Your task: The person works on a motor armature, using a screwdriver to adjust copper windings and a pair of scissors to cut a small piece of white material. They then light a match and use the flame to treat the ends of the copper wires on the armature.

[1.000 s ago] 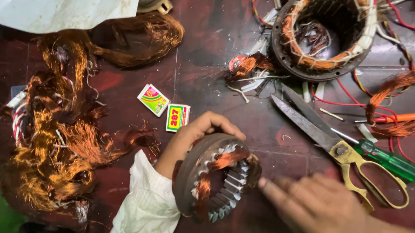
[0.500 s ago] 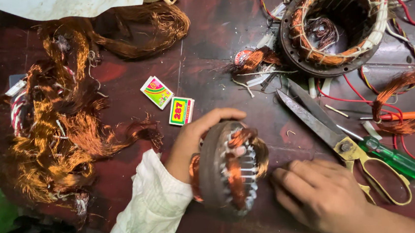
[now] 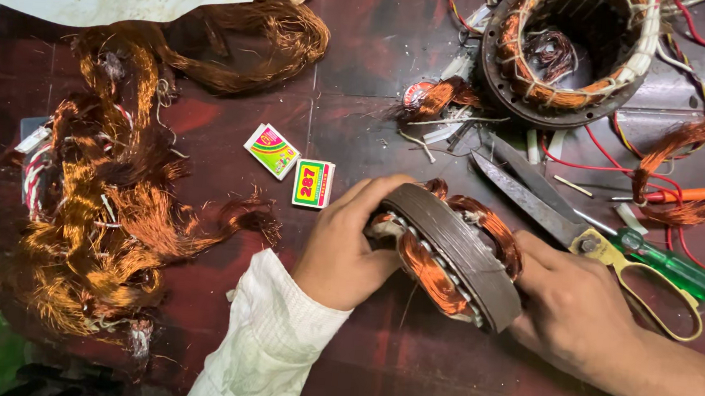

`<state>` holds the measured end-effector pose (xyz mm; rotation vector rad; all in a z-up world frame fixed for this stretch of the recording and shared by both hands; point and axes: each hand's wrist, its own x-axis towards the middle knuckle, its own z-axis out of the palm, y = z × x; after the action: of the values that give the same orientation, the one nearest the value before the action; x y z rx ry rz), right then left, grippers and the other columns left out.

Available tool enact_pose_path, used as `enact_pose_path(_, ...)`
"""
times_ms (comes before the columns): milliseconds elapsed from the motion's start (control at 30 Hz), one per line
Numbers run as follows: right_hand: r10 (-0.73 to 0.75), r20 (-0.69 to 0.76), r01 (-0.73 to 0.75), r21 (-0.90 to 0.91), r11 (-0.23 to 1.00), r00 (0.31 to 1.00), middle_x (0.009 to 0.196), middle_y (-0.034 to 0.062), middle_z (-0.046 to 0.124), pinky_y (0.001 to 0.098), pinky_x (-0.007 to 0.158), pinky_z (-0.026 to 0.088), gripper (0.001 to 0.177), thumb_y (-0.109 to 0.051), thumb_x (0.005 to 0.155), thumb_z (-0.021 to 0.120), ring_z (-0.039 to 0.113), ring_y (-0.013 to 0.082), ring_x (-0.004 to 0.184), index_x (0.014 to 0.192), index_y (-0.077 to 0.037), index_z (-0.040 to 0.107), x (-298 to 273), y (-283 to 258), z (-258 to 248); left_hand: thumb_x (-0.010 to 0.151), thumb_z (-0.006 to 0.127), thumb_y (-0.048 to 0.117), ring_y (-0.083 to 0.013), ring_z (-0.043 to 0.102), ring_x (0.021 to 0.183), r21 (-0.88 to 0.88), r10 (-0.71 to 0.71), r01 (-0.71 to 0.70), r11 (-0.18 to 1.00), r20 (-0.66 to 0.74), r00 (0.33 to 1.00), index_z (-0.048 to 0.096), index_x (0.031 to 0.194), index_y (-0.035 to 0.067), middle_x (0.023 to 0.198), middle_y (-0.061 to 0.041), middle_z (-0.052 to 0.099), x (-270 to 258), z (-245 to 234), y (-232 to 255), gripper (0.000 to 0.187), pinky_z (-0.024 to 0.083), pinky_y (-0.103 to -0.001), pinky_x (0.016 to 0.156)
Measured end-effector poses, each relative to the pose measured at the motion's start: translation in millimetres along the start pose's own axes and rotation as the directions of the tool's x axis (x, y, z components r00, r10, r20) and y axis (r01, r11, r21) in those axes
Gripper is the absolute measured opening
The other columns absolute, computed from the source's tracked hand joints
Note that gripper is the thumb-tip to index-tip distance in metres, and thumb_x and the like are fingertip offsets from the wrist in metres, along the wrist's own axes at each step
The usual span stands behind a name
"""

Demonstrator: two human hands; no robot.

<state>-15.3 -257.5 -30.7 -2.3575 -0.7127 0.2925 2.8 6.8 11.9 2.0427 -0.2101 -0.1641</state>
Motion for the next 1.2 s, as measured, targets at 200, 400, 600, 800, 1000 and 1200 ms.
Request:
enact_pose_path(200,0.05,-0.019,-0.05,0.032,0.998,0.999,0.099,0.0079,0.065,0.0452,0.059,0.055,0.043,-0.017,0.063,0.079,0.068,0.0353,0.072,0.103,-0.016,0.065,-1,-1,2,0.074,0.077,-0.004,-0.0266,0.072,0.106,-0.022,-0.017,0.018,1.0,0.026,1.0,0.062,0.129,0.01,0.114,-0.009,0.068,-3,-1,0,0.059,0.056,-0.033,0.091)
enact_pose_path(400,0.068,0.005,-0.068,-0.039,0.997,0.998,0.089,0.0101,0.059,0.047,0.057,0.052,0.039,-0.019,0.063,0.079,0.065,0.0365,0.069,0.092,-0.008,0.056,0,-6,-1,0.072,0.08,-0.003,-0.026,0.072,0.106,-0.037,-0.022,0.024,0.999,0.051,0.998,0.061,0.128,0.011,0.113,-0.009,0.068,-2,-5,3,0.06,0.056,-0.033,0.091)
enact_pose_path(600,-0.031,-0.044,0.027,-0.075,0.997,0.999,0.086,0.0097,0.058,0.0434,0.055,0.052,0.032,-0.021,0.072,0.077,0.064,0.0335,0.064,0.094,-0.01,0.057,1,-9,-2,0.069,0.084,0.001,-0.0247,0.072,0.106,-0.058,-0.013,0.017,0.998,0.069,0.998,0.06,0.127,0.013,0.116,-0.008,0.067,-3,-8,11,0.064,0.056,-0.031,0.091)
enact_pose_path(800,-0.13,-0.132,0.117,-0.097,0.988,0.983,0.076,0.009,0.059,0.0408,0.049,0.05,0.023,-0.019,0.074,0.077,0.063,0.0291,0.055,0.088,-0.008,0.063,5,-15,-4,0.074,0.082,-0.002,-0.0187,0.071,0.103,-0.09,-0.048,0.06,0.994,0.135,0.99,0.064,0.125,0.013,0.113,-0.005,0.068,-2,-9,11,0.056,0.057,-0.028,0.089)
enact_pose_path(1000,-0.167,-0.198,0.157,-0.064,0.986,0.966,0.076,0.0079,0.06,0.0378,0.051,0.051,0.02,-0.016,0.075,0.077,0.064,0.0254,0.057,0.088,-0.008,0.063,7,-20,-8,0.076,0.072,-0.006,-0.0135,0.067,0.108,-0.316,-0.127,0.206,0.926,0.254,0.959,0.068,0.121,0.007,0.117,-0.003,0.068,1,-16,8,0.047,0.053,-0.027,0.097)
enact_pose_path(1200,-0.158,-0.24,0.161,-0.006,0.987,0.958,0.08,0.0063,0.064,0.0358,0.053,0.052,0.017,-0.012,0.077,0.075,0.065,0.0226,0.06,0.087,-0.006,0.063,8,-20,-12,0.084,0.067,-0.004,-0.0114,0.066,0.11,-0.355,-0.13,0.234,0.905,0.294,0.947,0.068,0.122,0.007,0.117,-0.002,0.068,1,-21,4,0.04,0.052,-0.026,0.099)
